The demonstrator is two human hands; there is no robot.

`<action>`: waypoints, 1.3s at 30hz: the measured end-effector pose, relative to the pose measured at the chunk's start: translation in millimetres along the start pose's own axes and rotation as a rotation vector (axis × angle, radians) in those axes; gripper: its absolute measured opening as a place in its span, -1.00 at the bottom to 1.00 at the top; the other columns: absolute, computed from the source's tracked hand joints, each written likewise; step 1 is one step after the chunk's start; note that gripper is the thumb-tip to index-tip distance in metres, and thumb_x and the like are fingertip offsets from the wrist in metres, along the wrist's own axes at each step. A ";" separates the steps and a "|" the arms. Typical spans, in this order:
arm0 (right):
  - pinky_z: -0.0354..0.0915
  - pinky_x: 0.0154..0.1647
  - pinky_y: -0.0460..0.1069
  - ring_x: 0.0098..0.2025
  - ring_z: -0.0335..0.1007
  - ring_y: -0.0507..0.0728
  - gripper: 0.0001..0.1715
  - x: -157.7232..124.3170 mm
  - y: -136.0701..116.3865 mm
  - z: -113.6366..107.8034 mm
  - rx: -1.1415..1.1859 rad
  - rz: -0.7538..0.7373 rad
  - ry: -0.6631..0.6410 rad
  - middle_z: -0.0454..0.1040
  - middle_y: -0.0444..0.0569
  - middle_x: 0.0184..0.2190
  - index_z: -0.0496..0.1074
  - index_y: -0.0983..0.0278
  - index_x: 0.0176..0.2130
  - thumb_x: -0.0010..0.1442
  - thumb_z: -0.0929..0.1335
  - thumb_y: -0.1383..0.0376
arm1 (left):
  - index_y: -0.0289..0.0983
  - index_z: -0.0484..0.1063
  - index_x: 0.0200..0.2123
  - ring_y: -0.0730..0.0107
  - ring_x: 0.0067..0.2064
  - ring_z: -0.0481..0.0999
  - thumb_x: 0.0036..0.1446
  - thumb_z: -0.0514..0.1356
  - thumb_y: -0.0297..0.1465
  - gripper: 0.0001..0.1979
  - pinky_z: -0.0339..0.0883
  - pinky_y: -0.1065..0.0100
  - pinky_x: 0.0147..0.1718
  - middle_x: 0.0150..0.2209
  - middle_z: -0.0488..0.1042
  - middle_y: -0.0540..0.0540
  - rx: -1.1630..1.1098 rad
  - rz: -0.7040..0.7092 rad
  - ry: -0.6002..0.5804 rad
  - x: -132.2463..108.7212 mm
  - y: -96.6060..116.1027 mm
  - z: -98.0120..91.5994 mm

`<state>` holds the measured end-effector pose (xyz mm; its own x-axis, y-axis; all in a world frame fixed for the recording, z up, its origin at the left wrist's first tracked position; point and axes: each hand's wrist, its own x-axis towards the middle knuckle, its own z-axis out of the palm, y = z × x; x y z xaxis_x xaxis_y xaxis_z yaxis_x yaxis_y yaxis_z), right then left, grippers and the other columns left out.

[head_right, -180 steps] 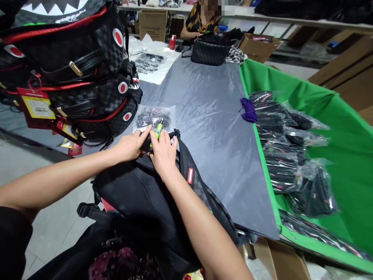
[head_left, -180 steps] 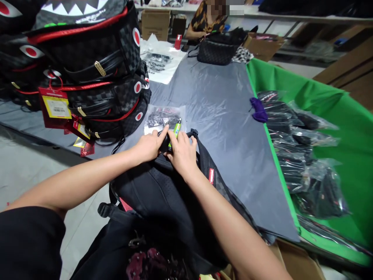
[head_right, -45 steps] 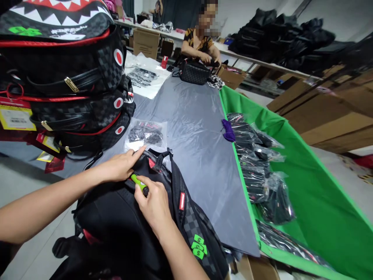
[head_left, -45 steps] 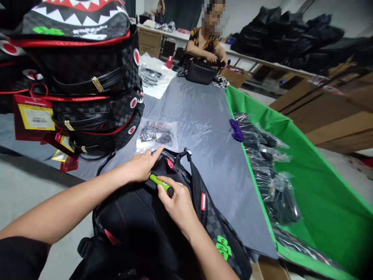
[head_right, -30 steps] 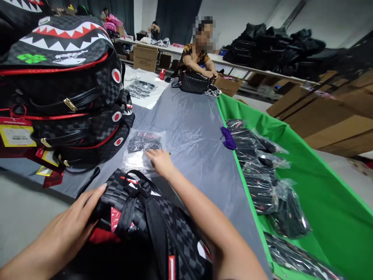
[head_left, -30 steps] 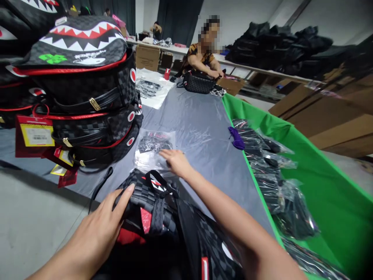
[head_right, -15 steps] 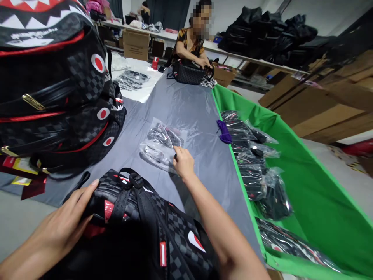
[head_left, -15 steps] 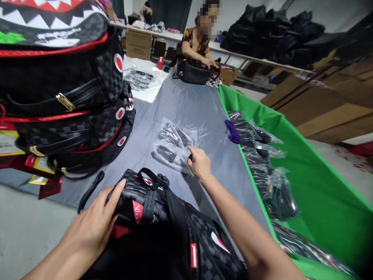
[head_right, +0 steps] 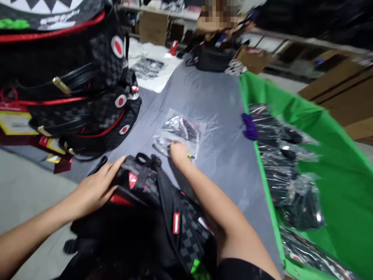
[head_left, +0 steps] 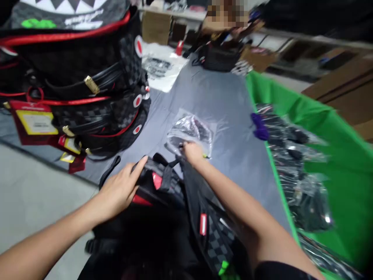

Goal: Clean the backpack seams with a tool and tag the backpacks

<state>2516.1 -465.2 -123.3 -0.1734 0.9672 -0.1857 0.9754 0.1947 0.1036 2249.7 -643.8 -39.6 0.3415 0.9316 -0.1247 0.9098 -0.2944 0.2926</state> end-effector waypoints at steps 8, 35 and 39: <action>0.30 -0.12 0.07 -0.01 0.47 0.33 -0.56 6.5 -8.5 10.9 -0.045 -0.064 -0.015 0.51 0.41 -0.09 0.38 0.56 0.02 0.33 0.09 0.46 | -0.11 -0.55 0.39 0.17 0.02 0.47 0.25 0.04 -0.44 -0.12 0.38 0.28 -0.13 0.06 0.29 -0.23 0.006 0.001 -0.174 21.8 -7.9 -9.1; 0.29 -0.39 -0.03 -0.38 0.51 0.13 -0.78 -216.4 -51.1 -80.6 0.643 -0.229 0.439 0.61 -0.01 -0.35 0.57 0.23 -0.24 0.21 0.33 0.24 | -0.16 -0.51 0.40 0.12 0.03 0.48 0.17 0.11 -0.42 -0.05 0.31 0.29 -0.14 0.15 0.30 -0.30 0.066 0.011 -0.155 26.8 -10.1 -2.3; 0.22 -0.47 -0.06 -0.46 0.48 0.11 -0.80 -204.9 -52.7 -69.8 0.552 -0.177 0.369 0.61 -0.03 -0.40 0.56 0.23 -0.22 0.21 0.34 0.26 | -0.17 -0.52 0.40 0.12 0.06 0.46 0.18 0.11 -0.43 -0.05 0.30 0.28 -0.09 0.19 0.27 -0.31 0.058 0.004 -0.180 25.4 -8.9 -4.7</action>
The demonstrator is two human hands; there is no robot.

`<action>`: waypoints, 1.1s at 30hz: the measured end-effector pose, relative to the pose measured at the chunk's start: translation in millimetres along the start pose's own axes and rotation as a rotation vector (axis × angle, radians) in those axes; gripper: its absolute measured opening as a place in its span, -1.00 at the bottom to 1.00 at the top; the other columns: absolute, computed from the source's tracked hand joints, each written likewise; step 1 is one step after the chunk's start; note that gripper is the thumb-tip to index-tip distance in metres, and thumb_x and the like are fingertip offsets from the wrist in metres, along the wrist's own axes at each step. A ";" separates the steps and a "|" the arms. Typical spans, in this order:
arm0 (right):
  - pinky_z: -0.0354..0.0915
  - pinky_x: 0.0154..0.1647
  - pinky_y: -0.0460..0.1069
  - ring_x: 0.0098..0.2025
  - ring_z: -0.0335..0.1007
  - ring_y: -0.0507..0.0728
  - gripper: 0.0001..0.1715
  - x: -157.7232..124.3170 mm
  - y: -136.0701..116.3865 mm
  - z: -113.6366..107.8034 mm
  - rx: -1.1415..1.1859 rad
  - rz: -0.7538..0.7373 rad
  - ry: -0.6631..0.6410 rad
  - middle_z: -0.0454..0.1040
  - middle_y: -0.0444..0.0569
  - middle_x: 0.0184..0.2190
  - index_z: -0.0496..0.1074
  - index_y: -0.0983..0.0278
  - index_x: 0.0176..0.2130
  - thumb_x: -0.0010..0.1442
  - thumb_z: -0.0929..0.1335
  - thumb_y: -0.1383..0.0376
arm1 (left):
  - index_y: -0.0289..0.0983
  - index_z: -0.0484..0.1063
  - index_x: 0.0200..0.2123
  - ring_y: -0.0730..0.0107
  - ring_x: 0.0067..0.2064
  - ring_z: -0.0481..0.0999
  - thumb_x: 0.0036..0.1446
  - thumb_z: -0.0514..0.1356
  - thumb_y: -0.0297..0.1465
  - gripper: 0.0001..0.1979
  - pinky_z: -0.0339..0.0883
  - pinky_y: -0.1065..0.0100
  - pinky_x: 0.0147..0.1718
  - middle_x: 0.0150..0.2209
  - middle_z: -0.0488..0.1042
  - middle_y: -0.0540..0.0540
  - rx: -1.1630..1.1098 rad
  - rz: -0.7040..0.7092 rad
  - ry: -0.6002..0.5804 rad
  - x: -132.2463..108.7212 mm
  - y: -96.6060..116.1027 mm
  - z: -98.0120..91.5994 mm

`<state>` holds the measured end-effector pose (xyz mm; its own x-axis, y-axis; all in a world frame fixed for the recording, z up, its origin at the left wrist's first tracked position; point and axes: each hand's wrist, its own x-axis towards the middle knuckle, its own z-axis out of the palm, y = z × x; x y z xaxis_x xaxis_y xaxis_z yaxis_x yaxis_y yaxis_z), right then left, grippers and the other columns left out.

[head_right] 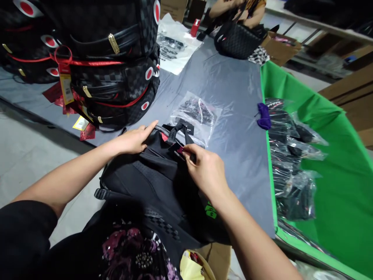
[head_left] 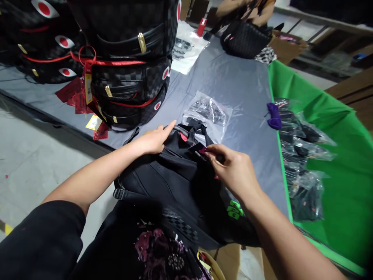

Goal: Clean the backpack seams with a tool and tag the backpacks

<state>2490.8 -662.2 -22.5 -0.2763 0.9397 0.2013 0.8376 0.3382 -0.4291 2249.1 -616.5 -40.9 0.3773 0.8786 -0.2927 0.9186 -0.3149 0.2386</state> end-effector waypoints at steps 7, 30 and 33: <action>0.25 -0.42 0.00 -0.24 0.44 0.21 -0.75 11.2 -13.3 23.5 -0.463 -0.178 0.009 0.59 0.08 -0.21 0.55 0.26 -0.20 0.29 0.27 0.35 | -0.15 -0.52 0.41 0.13 0.01 0.48 0.17 0.12 -0.43 -0.05 0.31 0.29 -0.14 0.15 0.30 -0.30 -0.016 0.012 0.013 5.2 -4.2 3.1; 0.49 -0.18 0.03 -0.21 0.60 0.13 -0.81 4.7 -32.0 75.4 0.365 -0.133 0.182 0.64 -0.01 -0.22 0.44 0.21 -0.20 0.32 0.30 0.17 | -0.06 -0.63 0.38 0.11 0.03 0.48 0.19 0.12 -0.45 -0.01 0.32 0.26 -0.09 0.15 0.26 -0.27 -0.025 -0.007 -0.041 11.5 -4.6 2.5; 0.47 -0.25 -0.03 -0.29 0.59 0.09 -0.83 6.6 -32.6 71.7 0.241 -0.221 0.141 0.64 -0.01 -0.26 0.45 0.22 -0.24 0.33 0.27 0.26 | -0.08 -0.60 0.39 0.09 0.03 0.48 0.20 0.11 -0.45 -0.03 0.32 0.25 -0.08 0.17 0.25 -0.29 -0.029 -0.025 -0.059 11.4 -3.5 1.3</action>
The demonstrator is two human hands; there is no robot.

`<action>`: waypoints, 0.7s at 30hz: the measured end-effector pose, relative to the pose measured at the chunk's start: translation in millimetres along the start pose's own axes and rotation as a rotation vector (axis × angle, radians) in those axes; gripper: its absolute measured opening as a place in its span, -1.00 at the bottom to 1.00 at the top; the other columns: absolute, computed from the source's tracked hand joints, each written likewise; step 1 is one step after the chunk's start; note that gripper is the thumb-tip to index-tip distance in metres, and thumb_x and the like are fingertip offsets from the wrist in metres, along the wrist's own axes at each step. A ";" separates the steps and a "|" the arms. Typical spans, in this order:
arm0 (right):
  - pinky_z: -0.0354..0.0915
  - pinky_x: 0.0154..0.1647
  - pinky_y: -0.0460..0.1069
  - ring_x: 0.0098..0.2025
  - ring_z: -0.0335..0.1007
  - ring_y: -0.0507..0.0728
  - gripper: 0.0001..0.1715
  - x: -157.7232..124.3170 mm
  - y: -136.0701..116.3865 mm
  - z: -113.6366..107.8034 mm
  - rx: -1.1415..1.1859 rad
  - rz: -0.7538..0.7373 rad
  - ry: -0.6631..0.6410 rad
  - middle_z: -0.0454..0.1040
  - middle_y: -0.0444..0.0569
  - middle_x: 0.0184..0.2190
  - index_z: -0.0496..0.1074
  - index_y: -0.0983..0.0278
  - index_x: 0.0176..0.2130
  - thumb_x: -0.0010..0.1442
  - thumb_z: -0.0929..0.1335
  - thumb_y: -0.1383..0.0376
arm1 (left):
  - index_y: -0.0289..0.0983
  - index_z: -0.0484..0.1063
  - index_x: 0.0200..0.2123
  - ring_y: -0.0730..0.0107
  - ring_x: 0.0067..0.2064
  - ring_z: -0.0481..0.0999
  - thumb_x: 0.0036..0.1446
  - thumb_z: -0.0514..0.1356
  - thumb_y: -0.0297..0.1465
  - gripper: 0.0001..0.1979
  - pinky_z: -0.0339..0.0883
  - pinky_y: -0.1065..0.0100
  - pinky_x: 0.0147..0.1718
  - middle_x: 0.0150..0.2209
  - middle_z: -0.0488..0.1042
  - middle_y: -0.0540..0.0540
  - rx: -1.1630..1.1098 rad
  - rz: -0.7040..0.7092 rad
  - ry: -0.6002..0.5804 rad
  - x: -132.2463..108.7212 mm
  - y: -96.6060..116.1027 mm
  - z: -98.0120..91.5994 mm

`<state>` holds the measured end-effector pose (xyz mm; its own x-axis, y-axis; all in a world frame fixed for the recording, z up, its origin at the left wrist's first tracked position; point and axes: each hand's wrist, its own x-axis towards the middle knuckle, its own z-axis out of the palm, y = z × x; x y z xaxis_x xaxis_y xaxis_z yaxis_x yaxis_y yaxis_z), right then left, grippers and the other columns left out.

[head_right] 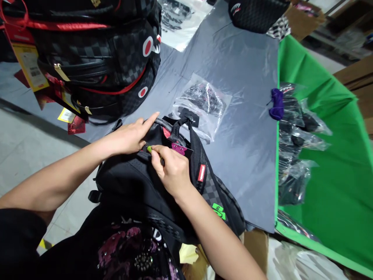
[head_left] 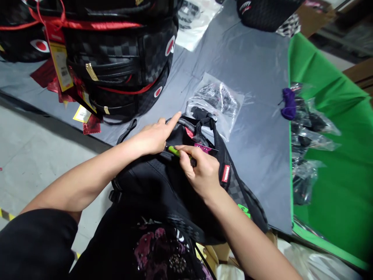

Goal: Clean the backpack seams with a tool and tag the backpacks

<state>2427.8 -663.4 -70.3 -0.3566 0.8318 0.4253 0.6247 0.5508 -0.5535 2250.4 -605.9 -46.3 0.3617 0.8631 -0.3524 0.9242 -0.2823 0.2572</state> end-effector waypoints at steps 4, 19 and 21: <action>0.44 -0.29 -0.06 -0.33 0.59 0.07 -0.84 1.4 1.2 0.0 -0.059 -0.059 0.019 0.64 -0.03 -0.30 0.44 0.22 -0.25 0.33 0.27 0.33 | -0.08 -0.58 0.39 0.09 0.02 0.48 0.21 0.10 -0.44 -0.05 0.32 0.25 -0.09 0.17 0.24 -0.29 -0.009 -0.001 -0.002 -0.2 0.0 -0.4; 0.45 -0.25 -0.05 -0.31 0.59 0.08 -0.81 2.0 -1.0 7.0 -0.097 -0.131 0.023 0.64 0.00 -0.27 0.46 0.24 -0.22 0.33 0.25 0.34 | -0.09 -0.54 0.40 0.10 0.01 0.47 0.19 0.13 -0.45 -0.04 0.31 0.23 -0.05 0.15 0.24 -0.29 -0.057 0.020 0.016 0.7 -4.5 4.0; 0.46 -0.25 -0.04 -0.31 0.59 0.09 -0.80 0.9 -0.5 7.1 -0.087 -0.120 0.009 0.64 0.00 -0.27 0.47 0.23 -0.21 0.33 0.25 0.33 | -0.07 -0.55 0.39 0.13 0.00 0.47 0.20 0.13 -0.44 -0.04 0.32 0.25 -0.06 0.14 0.25 -0.27 -0.055 0.020 0.026 1.1 -4.8 4.6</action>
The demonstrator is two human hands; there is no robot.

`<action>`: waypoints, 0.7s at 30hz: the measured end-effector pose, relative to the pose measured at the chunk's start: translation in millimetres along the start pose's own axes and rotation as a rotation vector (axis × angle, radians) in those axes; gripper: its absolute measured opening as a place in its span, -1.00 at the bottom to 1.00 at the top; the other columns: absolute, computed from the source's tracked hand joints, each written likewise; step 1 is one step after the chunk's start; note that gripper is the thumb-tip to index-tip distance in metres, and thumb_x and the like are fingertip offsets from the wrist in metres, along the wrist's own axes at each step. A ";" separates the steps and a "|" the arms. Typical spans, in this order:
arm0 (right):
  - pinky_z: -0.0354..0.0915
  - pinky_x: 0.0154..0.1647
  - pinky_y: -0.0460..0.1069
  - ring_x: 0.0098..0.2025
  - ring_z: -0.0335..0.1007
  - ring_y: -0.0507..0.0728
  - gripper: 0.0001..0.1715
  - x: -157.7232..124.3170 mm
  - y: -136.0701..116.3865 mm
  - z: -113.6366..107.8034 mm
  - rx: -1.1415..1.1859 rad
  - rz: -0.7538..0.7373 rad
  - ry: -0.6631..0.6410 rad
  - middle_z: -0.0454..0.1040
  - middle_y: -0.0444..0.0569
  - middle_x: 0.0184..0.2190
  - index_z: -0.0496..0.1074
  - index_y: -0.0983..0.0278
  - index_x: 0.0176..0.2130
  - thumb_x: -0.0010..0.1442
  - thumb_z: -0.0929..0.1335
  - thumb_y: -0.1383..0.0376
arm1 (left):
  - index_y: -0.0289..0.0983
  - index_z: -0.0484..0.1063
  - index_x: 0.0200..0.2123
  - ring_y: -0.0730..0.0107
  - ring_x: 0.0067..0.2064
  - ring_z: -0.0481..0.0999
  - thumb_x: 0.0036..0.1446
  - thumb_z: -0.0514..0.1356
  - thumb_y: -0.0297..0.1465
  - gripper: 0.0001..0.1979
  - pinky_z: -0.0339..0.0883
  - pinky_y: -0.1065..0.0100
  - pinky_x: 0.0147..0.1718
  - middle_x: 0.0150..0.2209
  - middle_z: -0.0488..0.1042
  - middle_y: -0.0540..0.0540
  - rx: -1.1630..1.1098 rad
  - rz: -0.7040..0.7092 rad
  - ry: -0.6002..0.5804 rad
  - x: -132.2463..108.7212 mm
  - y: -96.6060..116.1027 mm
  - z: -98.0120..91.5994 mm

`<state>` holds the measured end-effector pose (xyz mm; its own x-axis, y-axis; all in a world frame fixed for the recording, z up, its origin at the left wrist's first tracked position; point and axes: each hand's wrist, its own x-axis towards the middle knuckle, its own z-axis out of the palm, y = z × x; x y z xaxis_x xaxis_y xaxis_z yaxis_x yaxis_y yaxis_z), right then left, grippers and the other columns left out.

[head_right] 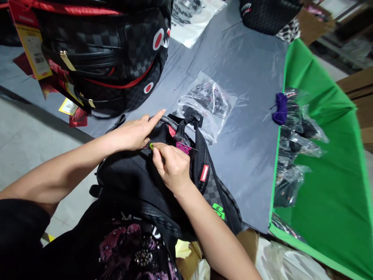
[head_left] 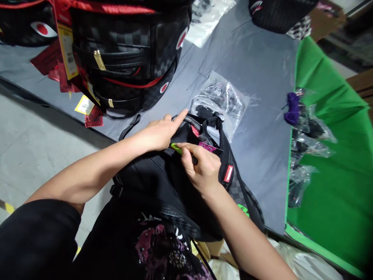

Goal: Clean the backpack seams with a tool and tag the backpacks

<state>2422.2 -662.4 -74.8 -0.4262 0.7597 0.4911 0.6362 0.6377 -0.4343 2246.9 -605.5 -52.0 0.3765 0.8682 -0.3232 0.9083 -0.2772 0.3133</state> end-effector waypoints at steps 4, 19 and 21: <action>0.46 -0.24 -0.03 -0.30 0.59 0.10 -0.79 0.6 1.0 6.8 -0.011 0.025 0.012 0.64 0.02 -0.27 0.47 0.24 -0.21 0.33 0.24 0.32 | -0.08 -0.53 0.40 0.13 0.00 0.48 0.19 0.12 -0.45 -0.05 0.32 0.25 -0.07 0.14 0.25 -0.27 0.013 -0.003 0.000 0.0 0.5 -0.1; 0.24 -0.47 0.00 -0.36 0.43 0.12 -0.75 1.5 8.8 -87.0 -0.547 0.151 -0.108 0.50 0.04 -0.22 0.50 0.17 -0.10 0.31 0.26 0.24 | -0.09 -0.51 0.41 0.08 0.00 0.47 0.15 0.12 -0.42 -0.04 0.33 0.22 -0.11 0.14 0.28 -0.29 0.031 0.001 0.023 -2.5 1.9 -2.5; 0.06 -0.58 -0.04 -0.48 0.33 0.06 -0.76 4.5 17.3 -75.3 -0.651 0.190 -0.283 0.49 0.03 -0.24 0.52 0.21 -0.21 0.29 0.28 0.20 | -0.10 -0.49 0.41 0.06 0.00 0.47 0.16 0.10 -0.43 -0.06 0.33 0.21 -0.11 0.15 0.27 -0.30 0.037 -0.012 0.024 -4.6 3.4 -3.3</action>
<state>2479.7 -657.5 -23.2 -0.3640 0.9097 0.2000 0.9314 0.3535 0.0873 2247.6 -609.1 -46.5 0.3616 0.8809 -0.3054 0.9190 -0.2815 0.2760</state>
